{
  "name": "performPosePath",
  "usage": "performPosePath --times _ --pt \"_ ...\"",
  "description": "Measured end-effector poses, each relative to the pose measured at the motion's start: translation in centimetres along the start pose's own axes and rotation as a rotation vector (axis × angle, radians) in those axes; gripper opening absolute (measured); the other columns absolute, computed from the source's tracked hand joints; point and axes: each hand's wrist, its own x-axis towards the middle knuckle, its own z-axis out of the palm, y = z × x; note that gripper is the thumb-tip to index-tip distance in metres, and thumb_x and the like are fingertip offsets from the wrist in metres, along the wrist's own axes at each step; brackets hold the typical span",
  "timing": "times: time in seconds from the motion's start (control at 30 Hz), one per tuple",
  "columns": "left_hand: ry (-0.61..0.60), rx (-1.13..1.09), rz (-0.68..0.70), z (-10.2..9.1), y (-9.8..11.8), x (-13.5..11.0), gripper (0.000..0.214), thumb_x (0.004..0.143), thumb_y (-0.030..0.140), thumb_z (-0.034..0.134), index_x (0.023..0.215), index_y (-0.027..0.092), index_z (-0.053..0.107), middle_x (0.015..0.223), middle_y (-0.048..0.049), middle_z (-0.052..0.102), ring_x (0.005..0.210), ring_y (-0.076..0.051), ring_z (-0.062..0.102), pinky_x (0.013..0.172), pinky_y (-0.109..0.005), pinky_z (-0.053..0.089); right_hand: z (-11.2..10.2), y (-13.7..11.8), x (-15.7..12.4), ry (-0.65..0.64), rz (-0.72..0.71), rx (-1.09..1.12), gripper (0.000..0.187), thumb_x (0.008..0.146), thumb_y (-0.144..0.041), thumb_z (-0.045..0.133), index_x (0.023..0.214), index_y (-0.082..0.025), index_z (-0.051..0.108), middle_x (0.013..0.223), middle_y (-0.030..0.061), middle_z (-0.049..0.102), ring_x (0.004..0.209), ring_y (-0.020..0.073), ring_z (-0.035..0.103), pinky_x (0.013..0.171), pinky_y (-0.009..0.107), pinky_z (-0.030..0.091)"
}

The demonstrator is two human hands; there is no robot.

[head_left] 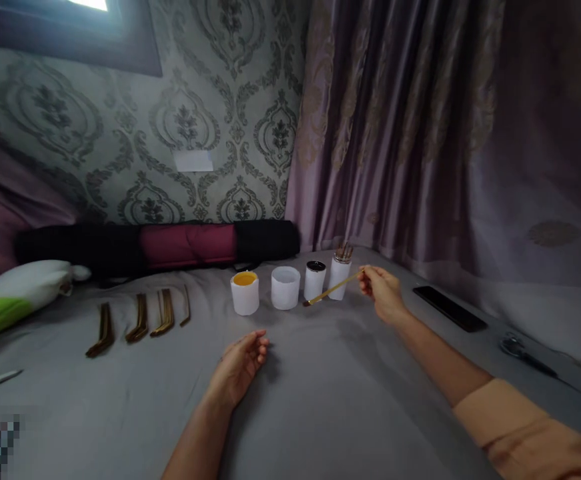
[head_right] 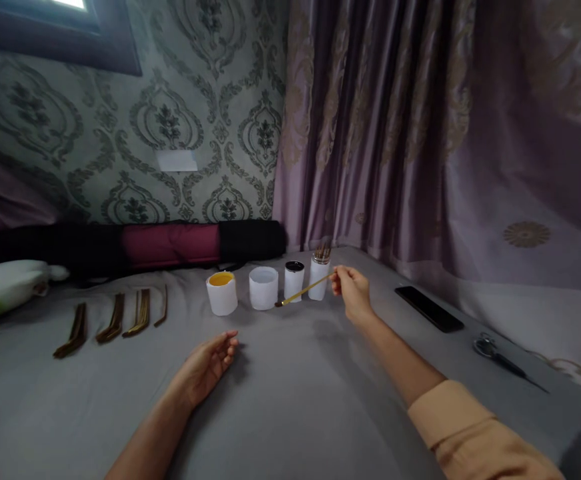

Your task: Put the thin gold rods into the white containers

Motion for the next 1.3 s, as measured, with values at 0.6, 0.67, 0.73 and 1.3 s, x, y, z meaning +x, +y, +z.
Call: performPosePath --times 0.6,0.67,0.73,1.3 --pt "0.015 -0.001 -0.001 0.1 0.2 -0.2 0.013 0.078 0.010 0.046 0.087 0.007 0.056 0.068 -0.0060 0.057 0.052 -0.007 0.053 0.045 -0.017 0.043 -2.1 -6.2 6.4 0.136 -0.249 -0.145 0.011 0.073 -0.021 0.053 0.066 -0.014 0.058 0.053 -0.0001 0.055 0.037 0.0053 0.044 0.031 0.017 0.033" --pt "0.018 -0.001 -0.002 0.1 0.2 -0.3 0.013 0.078 0.010 0.046 0.086 0.007 0.056 0.068 -0.0062 0.058 0.051 -0.007 0.053 0.045 -0.017 0.043 -1.9 -6.9 7.0 0.152 -0.270 -0.161 0.011 0.073 -0.020 0.052 0.065 -0.014 0.058 0.053 0.0000 0.054 0.037 0.0052 0.044 0.031 0.017 0.032" --pt "0.015 -0.003 -0.001 0.1 0.2 -0.3 0.013 0.079 0.010 0.045 0.086 0.008 0.056 0.067 -0.0063 0.058 0.051 -0.007 0.053 0.045 -0.017 0.043 -1.8 -7.6 7.6 0.167 -0.299 -0.182 0.013 0.074 -0.020 0.052 0.064 -0.015 0.057 0.052 0.0002 0.054 0.036 0.0053 0.043 0.030 0.017 0.032" --pt "0.005 0.005 -0.003 -0.3 0.0 0.5 0.015 0.079 0.010 0.045 0.089 0.006 0.055 0.068 -0.0063 0.058 0.052 -0.007 0.053 0.044 -0.017 0.042 -1.1 -9.7 11.6 0.261 -0.549 -0.511 0.021 0.078 -0.031 0.044 0.078 -0.016 0.059 0.062 0.0034 0.060 0.042 0.0094 0.050 0.036 0.022 0.039"
